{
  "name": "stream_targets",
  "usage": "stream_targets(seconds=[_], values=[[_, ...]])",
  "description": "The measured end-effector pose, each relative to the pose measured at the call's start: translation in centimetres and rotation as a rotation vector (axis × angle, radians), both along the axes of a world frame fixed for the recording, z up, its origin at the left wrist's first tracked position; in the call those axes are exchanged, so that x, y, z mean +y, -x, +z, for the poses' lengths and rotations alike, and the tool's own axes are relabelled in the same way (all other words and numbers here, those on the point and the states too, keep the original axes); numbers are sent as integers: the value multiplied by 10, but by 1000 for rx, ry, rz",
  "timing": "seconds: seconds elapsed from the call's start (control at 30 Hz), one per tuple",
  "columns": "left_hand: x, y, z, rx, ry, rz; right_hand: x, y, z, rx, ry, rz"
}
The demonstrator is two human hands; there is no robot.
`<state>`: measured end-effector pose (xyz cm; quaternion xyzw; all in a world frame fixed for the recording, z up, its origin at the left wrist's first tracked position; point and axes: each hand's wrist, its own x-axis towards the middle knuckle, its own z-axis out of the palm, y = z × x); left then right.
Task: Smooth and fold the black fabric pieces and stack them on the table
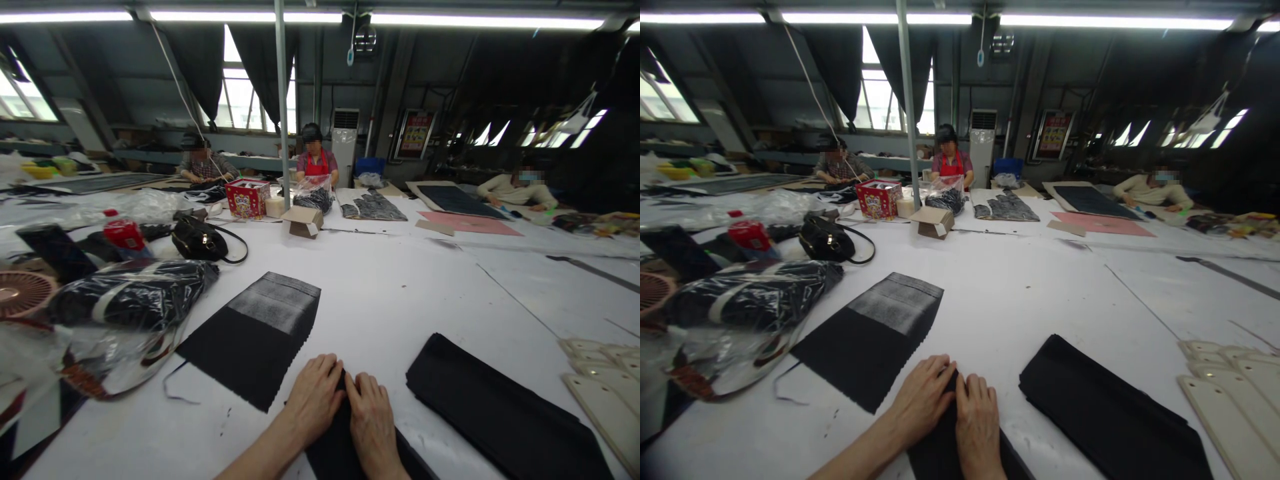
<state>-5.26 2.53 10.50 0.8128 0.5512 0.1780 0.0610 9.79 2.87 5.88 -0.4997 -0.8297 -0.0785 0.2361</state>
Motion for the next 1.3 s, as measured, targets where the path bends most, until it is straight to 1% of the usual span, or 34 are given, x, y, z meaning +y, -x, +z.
stream_targets(seconds=[0.1,0.23,0.37,0.6,0.77,0.93,1.03,1.13,1.23,1.3], values=[[3,6,6,2,-68,-42,4,8,1,11,-12,-12],[5,12,4,42,-52,-84,9,14,2,76,6,2],[6,15,0,124,-77,-104,8,6,-1,110,40,47],[8,16,5,240,-104,-185,-2,-9,-8,153,31,60],[9,15,6,322,-75,-250,-8,-18,-10,161,23,73],[5,13,8,313,-36,-236,-15,-28,-12,168,37,73],[3,10,10,338,-37,-249,-20,-33,-11,168,34,70],[3,5,12,379,-59,-291,-26,-37,-7,164,30,54],[3,-2,10,411,-59,-320,-31,-42,-4,166,35,42],[2,-6,6,418,-43,-311,-34,-46,-3,174,45,44]])
